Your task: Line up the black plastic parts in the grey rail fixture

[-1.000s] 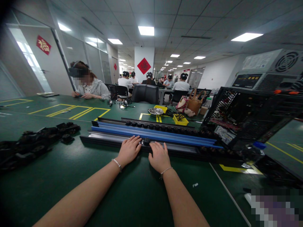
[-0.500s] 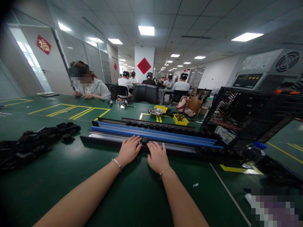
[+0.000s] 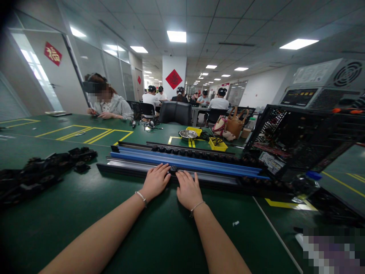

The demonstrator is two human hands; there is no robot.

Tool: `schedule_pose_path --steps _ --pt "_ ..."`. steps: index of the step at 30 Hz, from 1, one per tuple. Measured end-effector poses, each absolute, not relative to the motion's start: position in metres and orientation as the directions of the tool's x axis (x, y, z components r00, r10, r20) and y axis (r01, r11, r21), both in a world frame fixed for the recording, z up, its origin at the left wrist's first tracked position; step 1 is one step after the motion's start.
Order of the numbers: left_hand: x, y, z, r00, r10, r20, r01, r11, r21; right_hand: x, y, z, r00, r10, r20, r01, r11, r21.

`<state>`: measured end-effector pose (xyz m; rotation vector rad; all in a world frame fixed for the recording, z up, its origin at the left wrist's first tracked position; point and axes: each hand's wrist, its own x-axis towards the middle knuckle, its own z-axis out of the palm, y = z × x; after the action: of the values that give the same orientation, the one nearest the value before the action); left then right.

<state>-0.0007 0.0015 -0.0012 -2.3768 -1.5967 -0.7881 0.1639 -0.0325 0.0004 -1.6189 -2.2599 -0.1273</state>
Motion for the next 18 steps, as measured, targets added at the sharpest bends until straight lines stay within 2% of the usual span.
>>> schedule_pose_path --steps 10,18 --pt "0.0002 -0.0004 0.0005 0.287 0.821 0.493 0.895 -0.414 0.168 0.1579 -0.0345 0.0004 -0.287 0.896 0.338 0.929 0.346 -0.129" --pt "0.0023 -0.0068 0.0048 0.442 0.798 0.410 0.863 -0.504 0.050 0.1569 -0.0341 -0.0004 -0.288 0.899 0.331 0.934 0.340 -0.110"
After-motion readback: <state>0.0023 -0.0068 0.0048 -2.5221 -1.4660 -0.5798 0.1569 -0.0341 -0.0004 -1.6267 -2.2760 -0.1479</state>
